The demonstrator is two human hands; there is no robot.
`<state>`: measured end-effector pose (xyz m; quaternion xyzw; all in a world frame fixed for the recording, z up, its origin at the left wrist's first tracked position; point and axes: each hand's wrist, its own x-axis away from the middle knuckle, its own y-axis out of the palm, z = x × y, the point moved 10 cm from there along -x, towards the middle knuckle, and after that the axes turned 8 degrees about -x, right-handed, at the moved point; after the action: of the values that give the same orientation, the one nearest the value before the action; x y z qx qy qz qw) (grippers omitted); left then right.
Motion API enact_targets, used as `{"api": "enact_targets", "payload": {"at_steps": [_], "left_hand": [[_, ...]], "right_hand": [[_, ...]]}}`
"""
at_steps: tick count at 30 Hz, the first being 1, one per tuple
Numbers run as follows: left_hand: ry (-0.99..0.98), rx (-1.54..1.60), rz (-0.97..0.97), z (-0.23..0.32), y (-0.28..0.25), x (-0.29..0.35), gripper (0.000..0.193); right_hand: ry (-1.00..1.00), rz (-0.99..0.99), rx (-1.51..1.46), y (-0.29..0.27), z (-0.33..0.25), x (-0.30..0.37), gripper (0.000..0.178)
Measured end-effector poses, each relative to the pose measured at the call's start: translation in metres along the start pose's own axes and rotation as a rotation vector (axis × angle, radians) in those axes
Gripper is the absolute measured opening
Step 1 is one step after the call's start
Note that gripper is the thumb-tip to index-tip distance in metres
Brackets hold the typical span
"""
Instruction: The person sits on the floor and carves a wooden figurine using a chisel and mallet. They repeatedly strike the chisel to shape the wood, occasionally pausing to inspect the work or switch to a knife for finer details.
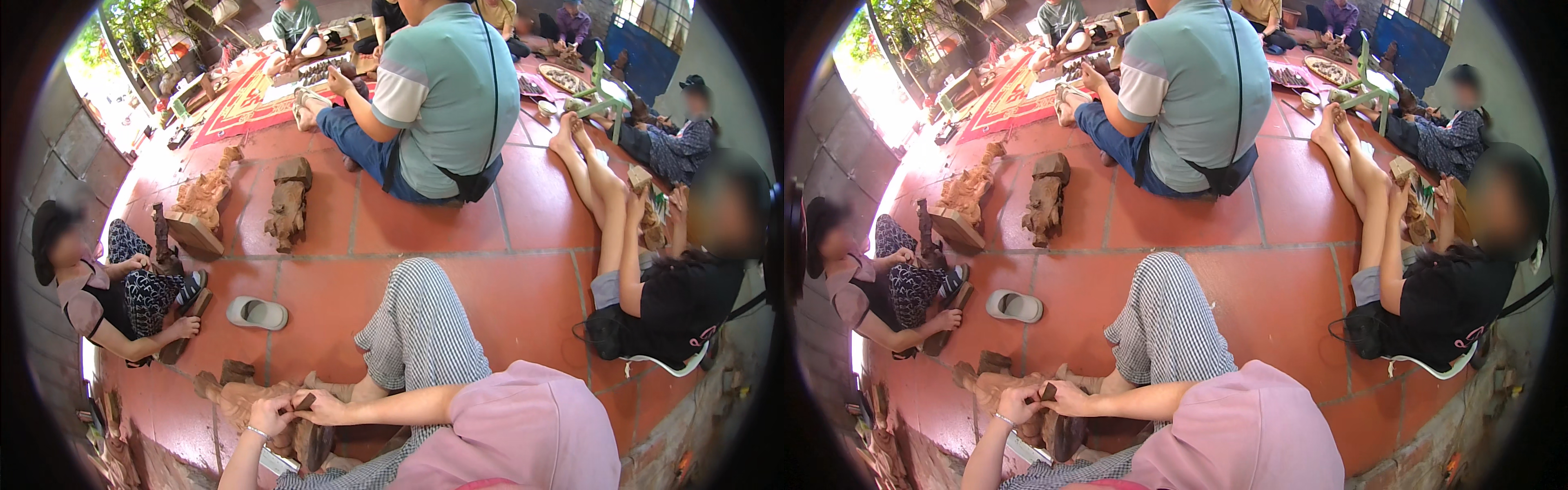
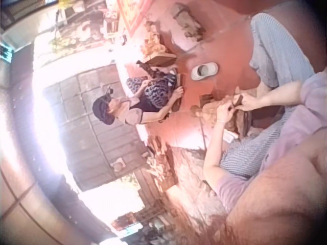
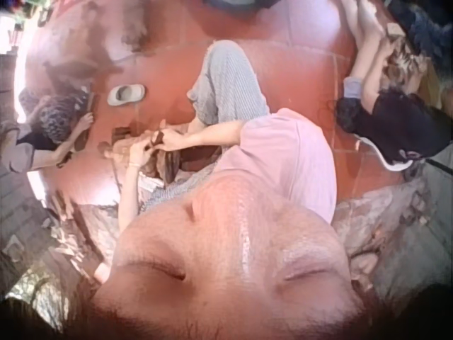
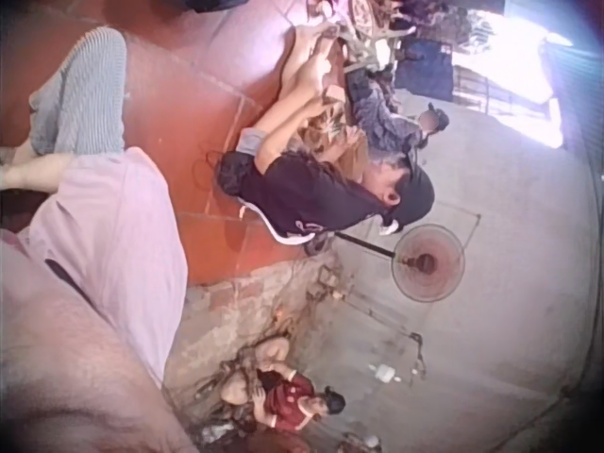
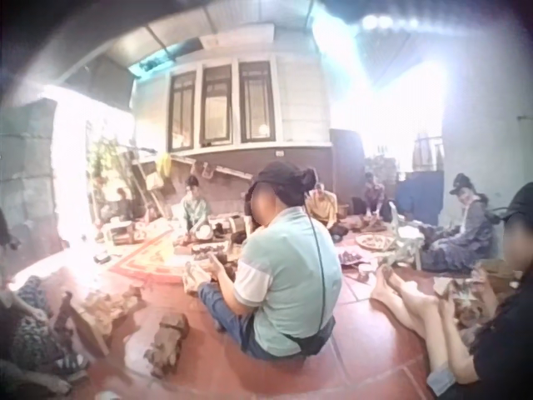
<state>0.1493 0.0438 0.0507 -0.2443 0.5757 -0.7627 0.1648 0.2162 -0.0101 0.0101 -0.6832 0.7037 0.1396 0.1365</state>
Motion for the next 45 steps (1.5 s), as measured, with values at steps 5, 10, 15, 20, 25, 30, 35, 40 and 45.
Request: {"api": "enact_targets", "payload": {"at_steps": [5,10,15,20,25,30,35,40,45], "left_hand": [[-0.044,0.007,-0.022,-0.001,-0.001,0.001,0.016],[-0.021,0.041,0.003,-0.004,0.002,-0.003,0.016],[-0.051,0.06,-0.04,-0.008,0.008,0.002,0.017],[0.018,0.136,-0.024,-0.012,0.012,0.0,0.019],[-0.008,0.128,-0.095,-0.005,0.002,0.0,0.02],[0.003,0.264,-0.105,-0.01,0.008,-0.003,0.021],[0.058,0.242,-0.031,-0.016,0.01,-0.005,0.021],[-0.016,0.102,-0.091,0.002,-0.003,-0.007,0.019],[0.01,-0.003,-0.059,0.001,-0.002,-0.02,0.021]], "right_hand": [[-0.008,0.019,-0.009,0.0,0.002,0.0,0.017],[-0.009,0.028,0.005,-0.002,0.005,-0.001,0.017],[-0.033,0.034,-0.023,-0.001,0.004,0.002,0.021],[0.018,0.034,-0.006,-0.001,0.019,0.002,0.031],[0.074,0.069,-0.013,-0.001,0.016,0.001,0.036],[0.142,0.063,0.041,0.004,0.026,0.0,0.038],[0.064,0.212,0.083,-0.002,0.004,-0.003,0.034],[0.321,-0.045,0.044,0.02,0.027,-0.01,0.024],[0.383,-0.052,-0.032,0.01,0.029,-0.017,0.025]]}}
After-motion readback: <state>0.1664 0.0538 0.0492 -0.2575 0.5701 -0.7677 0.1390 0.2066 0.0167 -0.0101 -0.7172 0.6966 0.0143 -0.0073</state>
